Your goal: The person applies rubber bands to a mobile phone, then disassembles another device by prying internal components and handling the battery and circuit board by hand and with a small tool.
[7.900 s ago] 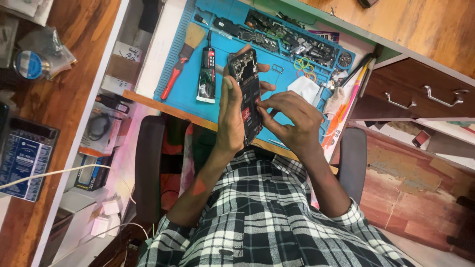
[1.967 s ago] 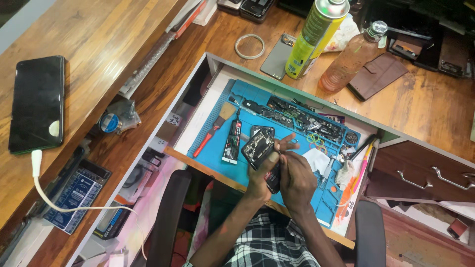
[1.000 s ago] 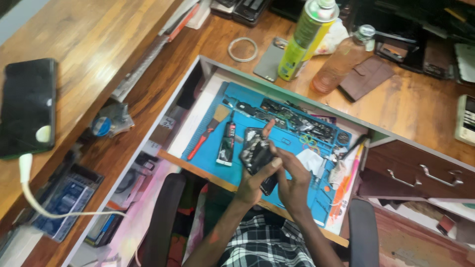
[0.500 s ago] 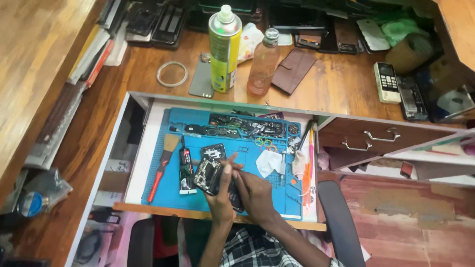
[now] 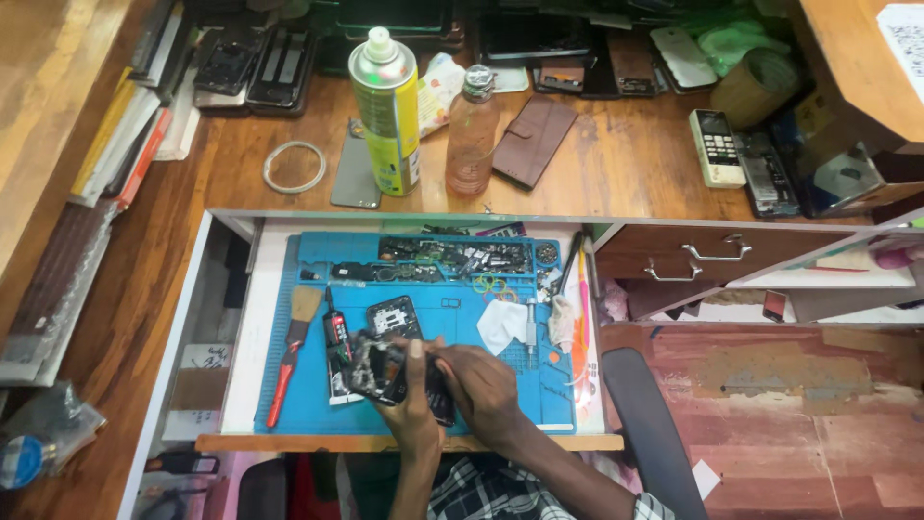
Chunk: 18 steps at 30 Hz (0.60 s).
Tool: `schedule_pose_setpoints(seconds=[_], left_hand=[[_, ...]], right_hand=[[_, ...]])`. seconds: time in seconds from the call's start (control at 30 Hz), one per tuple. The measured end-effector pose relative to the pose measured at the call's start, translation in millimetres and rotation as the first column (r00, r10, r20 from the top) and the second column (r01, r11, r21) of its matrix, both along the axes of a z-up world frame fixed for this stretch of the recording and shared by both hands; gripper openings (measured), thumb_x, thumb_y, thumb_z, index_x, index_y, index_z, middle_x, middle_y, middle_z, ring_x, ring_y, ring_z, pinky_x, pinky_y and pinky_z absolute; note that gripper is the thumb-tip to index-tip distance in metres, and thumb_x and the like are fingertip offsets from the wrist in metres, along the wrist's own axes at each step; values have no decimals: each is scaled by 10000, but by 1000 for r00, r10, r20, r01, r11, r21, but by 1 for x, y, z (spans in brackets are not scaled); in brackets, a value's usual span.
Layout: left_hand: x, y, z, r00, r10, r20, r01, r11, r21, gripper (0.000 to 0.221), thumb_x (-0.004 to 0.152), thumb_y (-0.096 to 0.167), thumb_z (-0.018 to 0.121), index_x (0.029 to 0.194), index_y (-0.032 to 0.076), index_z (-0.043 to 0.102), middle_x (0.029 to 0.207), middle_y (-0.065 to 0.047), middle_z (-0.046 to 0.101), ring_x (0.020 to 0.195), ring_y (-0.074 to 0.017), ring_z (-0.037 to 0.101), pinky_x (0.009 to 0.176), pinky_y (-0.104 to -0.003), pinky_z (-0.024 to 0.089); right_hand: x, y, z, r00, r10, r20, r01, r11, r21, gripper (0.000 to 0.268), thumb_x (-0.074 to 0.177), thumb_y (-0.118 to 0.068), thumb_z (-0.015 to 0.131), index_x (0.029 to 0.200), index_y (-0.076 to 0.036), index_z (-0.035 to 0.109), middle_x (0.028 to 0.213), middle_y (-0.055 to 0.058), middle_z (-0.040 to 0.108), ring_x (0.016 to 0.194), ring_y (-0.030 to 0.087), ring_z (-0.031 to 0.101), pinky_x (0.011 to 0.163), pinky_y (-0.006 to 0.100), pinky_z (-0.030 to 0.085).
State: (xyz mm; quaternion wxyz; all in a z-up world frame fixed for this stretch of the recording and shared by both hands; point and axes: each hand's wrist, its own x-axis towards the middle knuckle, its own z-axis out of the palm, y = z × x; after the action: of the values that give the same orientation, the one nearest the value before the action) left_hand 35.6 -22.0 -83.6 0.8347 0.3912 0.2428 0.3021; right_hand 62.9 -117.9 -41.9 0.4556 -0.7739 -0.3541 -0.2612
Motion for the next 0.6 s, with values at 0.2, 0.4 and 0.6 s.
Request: schedule_pose_setpoints(seconds=[0.2,0.4,0.6], left_hand=[[4,50,-15,999,50,-12,-51,998,-26,400,915,179,755,1253,114,551,997,-45,638,850,-148,651,670,-303,611],[-13,71,-13,989,-99,111,107,992,-65,258,982,125,676,1210,60,574,911,-37,575,787,-133,589,729,-320,553],[-22,71,-20,969,-155,194,213,920,-328,205,1012,155,612,1179,52,555,821,-17,468,720,-125,455,687,-321,416]], right_hand=[[-7,-10,4,940,-164,-300,196,977,81,150,1010,-93,629,987,20,725,817,129,726,646,241,692,574,337,522],[35,-26,-15,750,-245,-614,208,969,-133,208,1021,-183,612,1028,-20,741,699,168,661,563,271,638,560,360,486],[56,-41,-23,780,-219,-587,-61,906,-418,269,915,-297,714,1063,-79,767,811,154,741,704,299,729,636,394,542]])
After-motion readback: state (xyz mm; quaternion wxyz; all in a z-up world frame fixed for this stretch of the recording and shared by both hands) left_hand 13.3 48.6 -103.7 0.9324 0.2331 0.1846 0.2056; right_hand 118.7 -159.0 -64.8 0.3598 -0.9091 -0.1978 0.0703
